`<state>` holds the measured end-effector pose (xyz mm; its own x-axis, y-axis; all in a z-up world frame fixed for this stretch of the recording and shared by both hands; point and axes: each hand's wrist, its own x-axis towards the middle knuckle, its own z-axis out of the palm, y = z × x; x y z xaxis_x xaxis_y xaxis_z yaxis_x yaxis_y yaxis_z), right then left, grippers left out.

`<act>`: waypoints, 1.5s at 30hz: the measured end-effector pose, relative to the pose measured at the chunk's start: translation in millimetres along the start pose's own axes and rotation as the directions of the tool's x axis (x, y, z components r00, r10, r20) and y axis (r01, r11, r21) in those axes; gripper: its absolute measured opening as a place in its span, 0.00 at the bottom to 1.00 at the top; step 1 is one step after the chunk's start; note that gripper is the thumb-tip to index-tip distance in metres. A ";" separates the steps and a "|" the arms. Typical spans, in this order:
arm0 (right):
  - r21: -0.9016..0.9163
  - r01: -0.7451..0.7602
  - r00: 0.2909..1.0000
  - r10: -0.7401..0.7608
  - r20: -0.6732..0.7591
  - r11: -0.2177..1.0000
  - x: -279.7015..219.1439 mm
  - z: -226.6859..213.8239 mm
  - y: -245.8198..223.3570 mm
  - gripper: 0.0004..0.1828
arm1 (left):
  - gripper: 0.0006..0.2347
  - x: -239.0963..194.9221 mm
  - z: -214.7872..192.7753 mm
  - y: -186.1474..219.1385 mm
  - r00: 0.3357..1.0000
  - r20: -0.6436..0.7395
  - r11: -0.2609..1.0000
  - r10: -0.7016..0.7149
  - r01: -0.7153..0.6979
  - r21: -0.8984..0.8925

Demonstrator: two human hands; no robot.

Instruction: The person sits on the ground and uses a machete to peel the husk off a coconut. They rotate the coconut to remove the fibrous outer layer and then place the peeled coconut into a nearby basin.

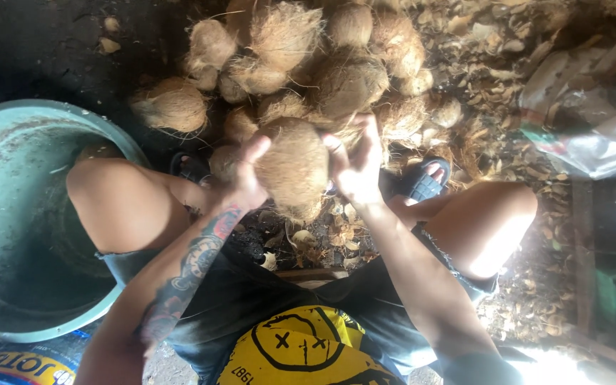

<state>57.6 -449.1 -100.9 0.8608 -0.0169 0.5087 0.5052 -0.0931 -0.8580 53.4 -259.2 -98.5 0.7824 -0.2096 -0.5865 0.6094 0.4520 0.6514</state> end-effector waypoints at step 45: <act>-0.214 -0.495 0.840 0.401 -0.367 0.842 86.1 -96.6 -37.8 0.23 | 0.36 30.0 -20.9 -42.2 0.950 -0.146 0.099 -0.278 0.179 0.979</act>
<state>106.6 -543.2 -17.8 0.9023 -0.4169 0.1096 -0.0142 -0.2830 -0.9590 48.4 -266.4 -153.6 0.5551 -0.1983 -0.8078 0.3258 -0.8417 0.4305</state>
